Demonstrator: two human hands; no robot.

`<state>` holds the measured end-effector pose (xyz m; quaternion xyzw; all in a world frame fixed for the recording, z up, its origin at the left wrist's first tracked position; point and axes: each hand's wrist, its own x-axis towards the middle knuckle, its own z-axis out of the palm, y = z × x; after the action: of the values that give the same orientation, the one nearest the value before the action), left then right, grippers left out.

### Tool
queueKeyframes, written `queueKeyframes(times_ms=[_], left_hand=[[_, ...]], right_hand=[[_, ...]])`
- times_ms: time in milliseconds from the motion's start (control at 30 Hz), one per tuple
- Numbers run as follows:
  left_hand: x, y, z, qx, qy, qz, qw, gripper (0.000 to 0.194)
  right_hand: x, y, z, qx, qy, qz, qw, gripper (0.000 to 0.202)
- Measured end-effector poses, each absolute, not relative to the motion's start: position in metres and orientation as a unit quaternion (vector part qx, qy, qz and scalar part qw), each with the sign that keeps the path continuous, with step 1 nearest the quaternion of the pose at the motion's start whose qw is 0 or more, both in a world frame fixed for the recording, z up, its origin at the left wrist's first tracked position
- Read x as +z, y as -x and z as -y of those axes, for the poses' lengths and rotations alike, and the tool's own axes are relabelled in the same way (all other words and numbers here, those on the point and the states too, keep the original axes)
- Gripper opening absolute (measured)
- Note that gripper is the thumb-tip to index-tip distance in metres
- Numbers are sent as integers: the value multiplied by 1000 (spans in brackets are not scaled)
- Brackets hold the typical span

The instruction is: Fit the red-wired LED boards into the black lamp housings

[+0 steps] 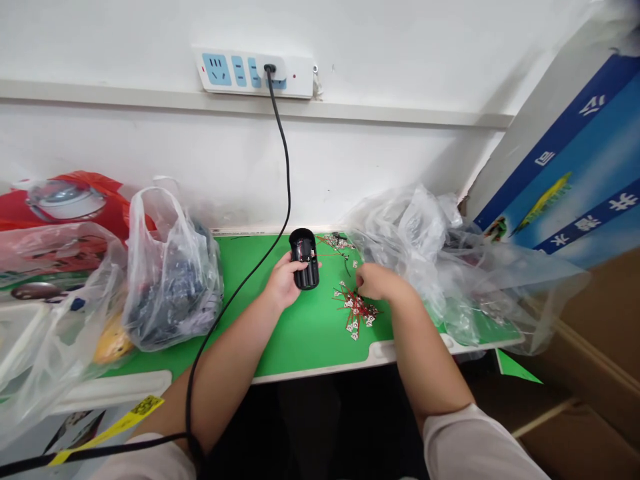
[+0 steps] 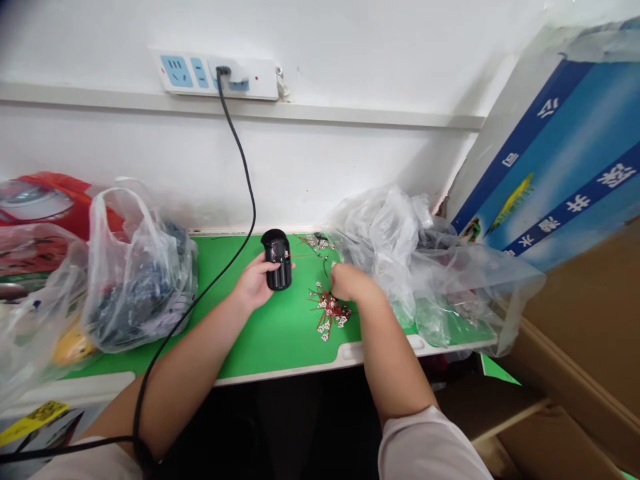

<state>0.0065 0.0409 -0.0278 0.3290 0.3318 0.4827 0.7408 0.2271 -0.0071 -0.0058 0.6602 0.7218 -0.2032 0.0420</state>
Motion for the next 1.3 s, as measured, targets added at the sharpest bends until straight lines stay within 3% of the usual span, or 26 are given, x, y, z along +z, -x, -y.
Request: queueKeyframes(times_ms=[433,600,900,1000,1133,1300], left_hand=[[-28,-7,-40,488,-321,-327,743,40],[-28,-7,-39,479,-318,-323,752,41],[-31,-8,-36,476,-323,-312,756,39],[-28,-7,-34,471,-323,-302,763,38],[-25,-6,-31,472,-323,-302,763,38],[-24,-7,-28,483,-344,-279,755,42]], right_hand=[[-8,-248,6,-251,-647,-720,4,26],[-9,-245,6,-259,-638,-725,19,14],[-7,-239,9,-246,-648,-721,6,15],[-2,-249,11,-270,-652,-706,-60,12],[0,-250,11,-384,-630,-631,-240,8],[-6,-234,4,-487,-568,-530,-400,22]])
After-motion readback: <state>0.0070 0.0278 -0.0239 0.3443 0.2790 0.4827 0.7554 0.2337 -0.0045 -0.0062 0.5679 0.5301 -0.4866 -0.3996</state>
